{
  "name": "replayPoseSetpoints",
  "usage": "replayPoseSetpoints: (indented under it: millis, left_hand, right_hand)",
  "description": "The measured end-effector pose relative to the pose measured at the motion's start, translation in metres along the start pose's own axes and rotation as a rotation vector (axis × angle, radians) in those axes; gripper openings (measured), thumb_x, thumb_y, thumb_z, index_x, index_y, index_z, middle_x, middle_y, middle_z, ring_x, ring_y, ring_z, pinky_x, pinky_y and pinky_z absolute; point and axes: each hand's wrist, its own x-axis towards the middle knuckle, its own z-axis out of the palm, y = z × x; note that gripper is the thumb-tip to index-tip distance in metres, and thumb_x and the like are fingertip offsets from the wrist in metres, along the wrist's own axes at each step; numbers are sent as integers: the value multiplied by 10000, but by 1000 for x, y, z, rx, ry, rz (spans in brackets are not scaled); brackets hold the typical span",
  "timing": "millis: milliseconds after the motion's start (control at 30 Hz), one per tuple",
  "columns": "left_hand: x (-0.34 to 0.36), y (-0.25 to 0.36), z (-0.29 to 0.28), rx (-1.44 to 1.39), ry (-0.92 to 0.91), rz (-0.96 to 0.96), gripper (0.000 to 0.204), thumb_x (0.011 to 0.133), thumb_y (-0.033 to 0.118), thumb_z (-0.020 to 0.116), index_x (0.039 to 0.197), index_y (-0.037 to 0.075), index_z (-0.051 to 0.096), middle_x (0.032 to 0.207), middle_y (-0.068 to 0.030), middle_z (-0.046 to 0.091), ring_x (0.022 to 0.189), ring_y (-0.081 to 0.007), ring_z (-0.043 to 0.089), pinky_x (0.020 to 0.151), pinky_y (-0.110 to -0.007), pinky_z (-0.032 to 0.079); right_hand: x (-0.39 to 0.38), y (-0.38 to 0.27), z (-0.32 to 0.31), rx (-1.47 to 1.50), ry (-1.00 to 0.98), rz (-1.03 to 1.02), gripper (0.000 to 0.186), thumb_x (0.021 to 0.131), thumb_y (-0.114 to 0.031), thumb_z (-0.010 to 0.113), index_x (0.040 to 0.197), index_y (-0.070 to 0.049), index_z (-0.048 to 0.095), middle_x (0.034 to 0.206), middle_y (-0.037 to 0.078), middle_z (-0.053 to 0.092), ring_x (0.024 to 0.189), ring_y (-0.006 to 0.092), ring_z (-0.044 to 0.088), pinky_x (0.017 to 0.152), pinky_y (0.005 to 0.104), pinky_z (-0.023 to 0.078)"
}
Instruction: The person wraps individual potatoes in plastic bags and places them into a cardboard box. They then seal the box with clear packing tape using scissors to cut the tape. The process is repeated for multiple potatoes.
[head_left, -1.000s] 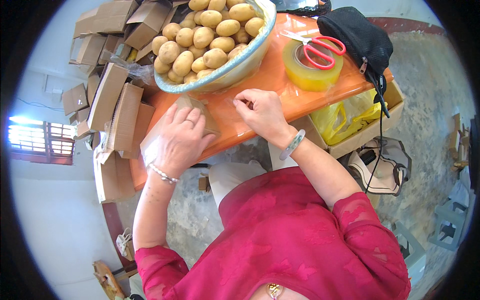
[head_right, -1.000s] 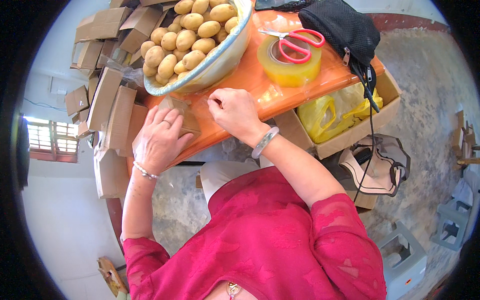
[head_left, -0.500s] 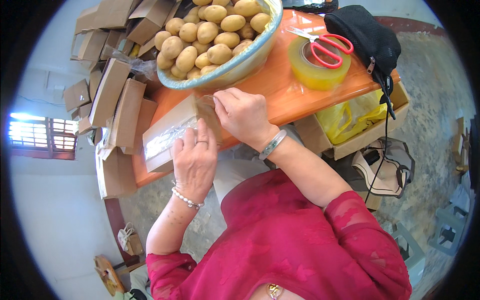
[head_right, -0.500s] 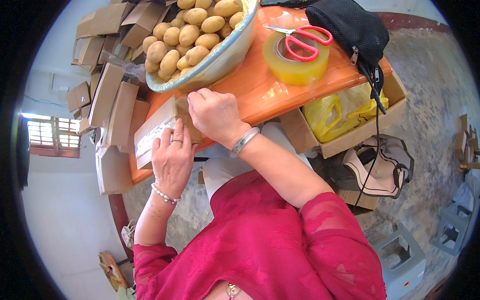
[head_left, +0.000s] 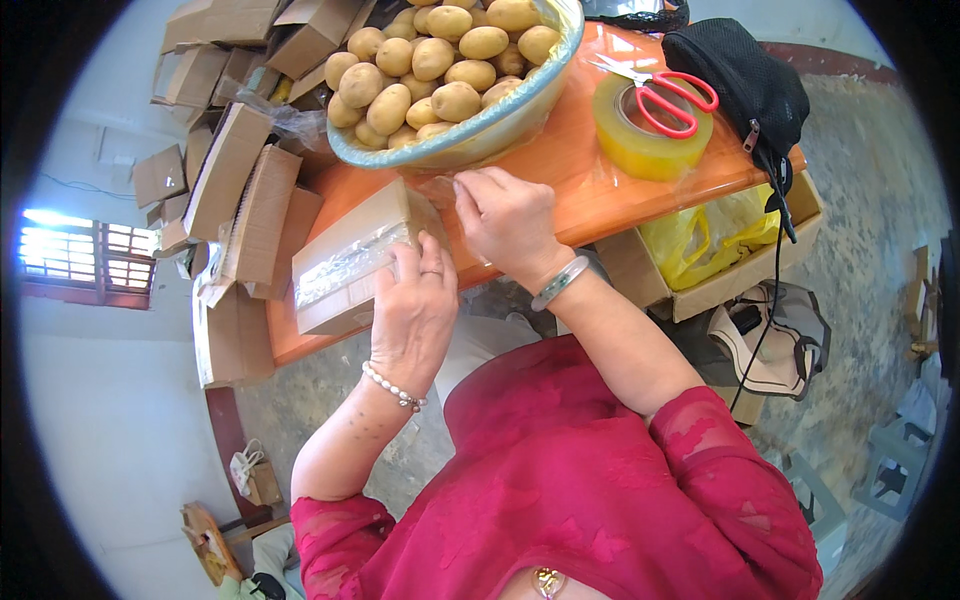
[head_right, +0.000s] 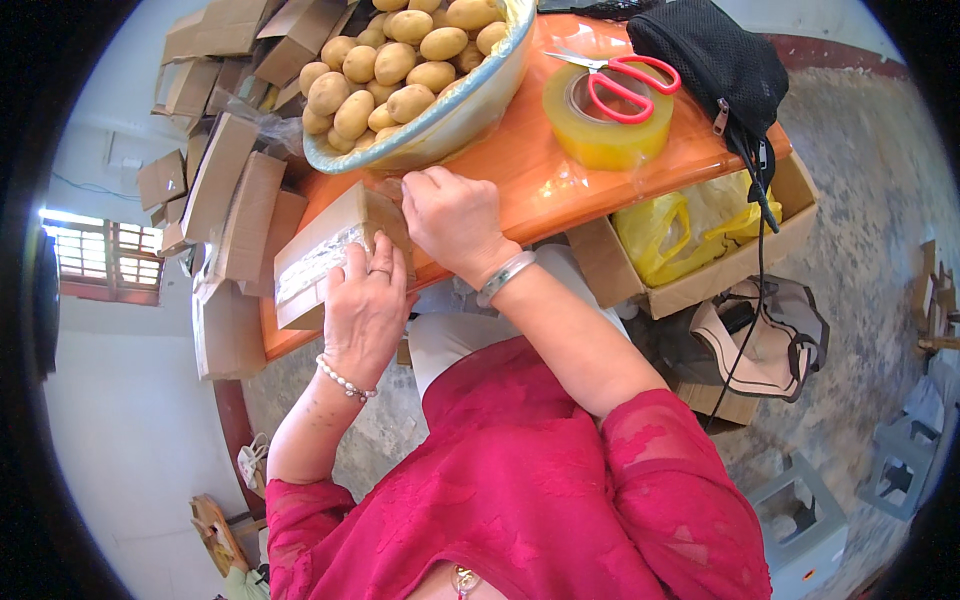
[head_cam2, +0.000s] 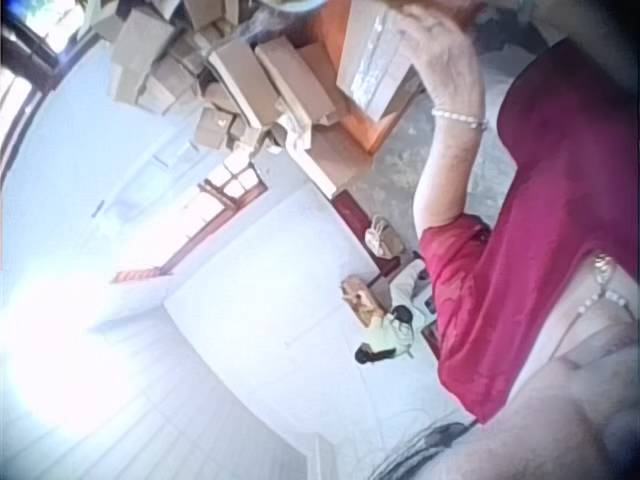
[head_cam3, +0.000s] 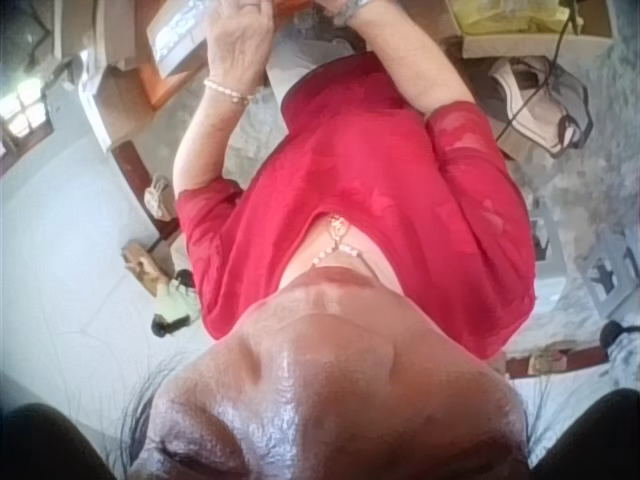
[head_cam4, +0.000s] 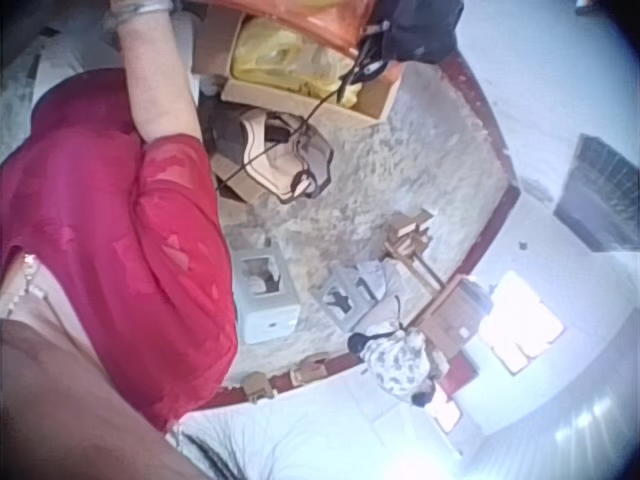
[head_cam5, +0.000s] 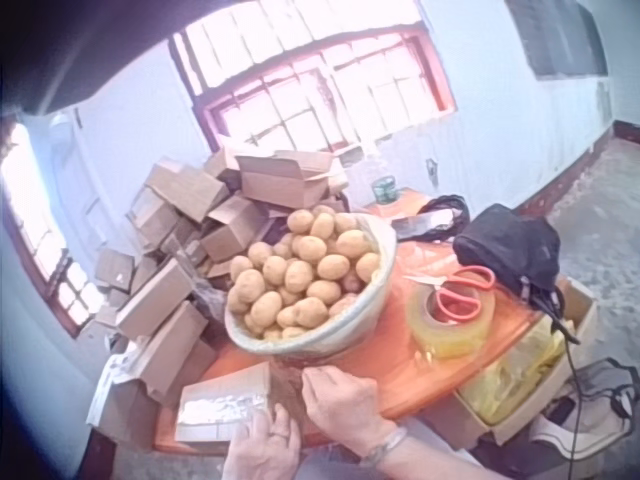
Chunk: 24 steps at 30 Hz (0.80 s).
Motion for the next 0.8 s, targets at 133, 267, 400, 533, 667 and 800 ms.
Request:
replayPoseSetpoints:
  millis: [133,267,400,533,667,800]
  left_hand:
    - [0,0,-3,17,-35,18,633,633,343,764,1142,4,605,1223,-103,594,1006,-262,518,711,-349,426]
    - [0,1,-1,30,-38,18,659,636,353,764,1160,-9,595,1226,-109,588,1030,-282,513,730,-350,424]
    - [-2,1,0,14,-35,26,666,639,356,766,1164,-16,593,1228,-111,580,1056,-290,512,744,-353,424]
    - [-4,-1,0,32,-56,53,428,814,178,541,1199,-1,596,1235,-121,556,1047,-322,508,735,-347,433]
    - [-5,-3,-2,22,-52,75,419,812,177,542,1187,0,605,1238,-135,554,1064,-336,508,749,-354,438]
    - [-5,-2,0,0,-8,57,610,650,351,764,1133,16,603,1232,-124,560,1078,-323,508,771,-373,435]
  right_hand:
    - [2,4,0,-5,26,-13,95,778,-101,630,706,-89,570,659,72,592,579,258,620,487,371,495]
    - [-6,-5,5,101,-21,-37,97,781,-109,633,704,-89,577,665,78,596,579,263,618,485,368,490]
    - [-15,-6,8,175,-181,-17,94,763,-152,646,705,-82,623,686,89,618,599,289,621,534,399,501]
    - [-13,-8,8,290,-228,19,92,744,-146,638,784,-75,681,737,102,654,643,311,634,583,412,513]
    - [-8,-4,8,353,-381,55,184,744,-113,618,890,-44,705,837,120,685,729,321,653,655,394,532]
    - [0,1,6,389,-522,83,265,729,-119,604,944,3,698,965,153,681,856,336,651,756,402,525]
